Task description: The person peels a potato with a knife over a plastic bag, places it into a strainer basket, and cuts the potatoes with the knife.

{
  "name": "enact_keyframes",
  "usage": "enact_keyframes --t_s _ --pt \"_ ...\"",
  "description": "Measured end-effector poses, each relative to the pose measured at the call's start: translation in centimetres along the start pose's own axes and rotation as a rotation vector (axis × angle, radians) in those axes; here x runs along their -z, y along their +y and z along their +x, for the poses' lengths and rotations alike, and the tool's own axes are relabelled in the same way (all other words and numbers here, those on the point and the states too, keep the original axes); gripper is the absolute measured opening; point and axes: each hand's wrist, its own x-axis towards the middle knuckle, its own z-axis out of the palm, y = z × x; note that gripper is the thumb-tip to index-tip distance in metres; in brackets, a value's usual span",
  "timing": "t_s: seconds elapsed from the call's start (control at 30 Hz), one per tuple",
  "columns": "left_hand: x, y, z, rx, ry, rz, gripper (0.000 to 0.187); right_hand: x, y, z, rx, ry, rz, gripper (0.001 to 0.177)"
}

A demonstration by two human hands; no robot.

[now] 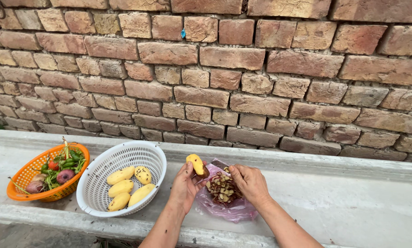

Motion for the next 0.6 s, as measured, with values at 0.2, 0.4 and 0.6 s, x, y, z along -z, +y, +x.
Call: enact_keyframes --t_s 0.2,0.4,0.6 --pt "0.5 -0.7 0.6 -0.024 0.030 0.068 0.038 0.0 -0.4 0.0 -0.050 -0.022 -0.047 0.050" --pt "0.0 -0.6 0.5 -0.015 0.011 0.079 0.050 0.1 -0.5 0.2 -0.025 -0.031 -0.070 0.050" --pt "-1.3 0.4 -0.6 0.019 0.054 0.073 0.049 0.6 -1.2 0.0 -0.065 -0.062 -0.028 0.047"
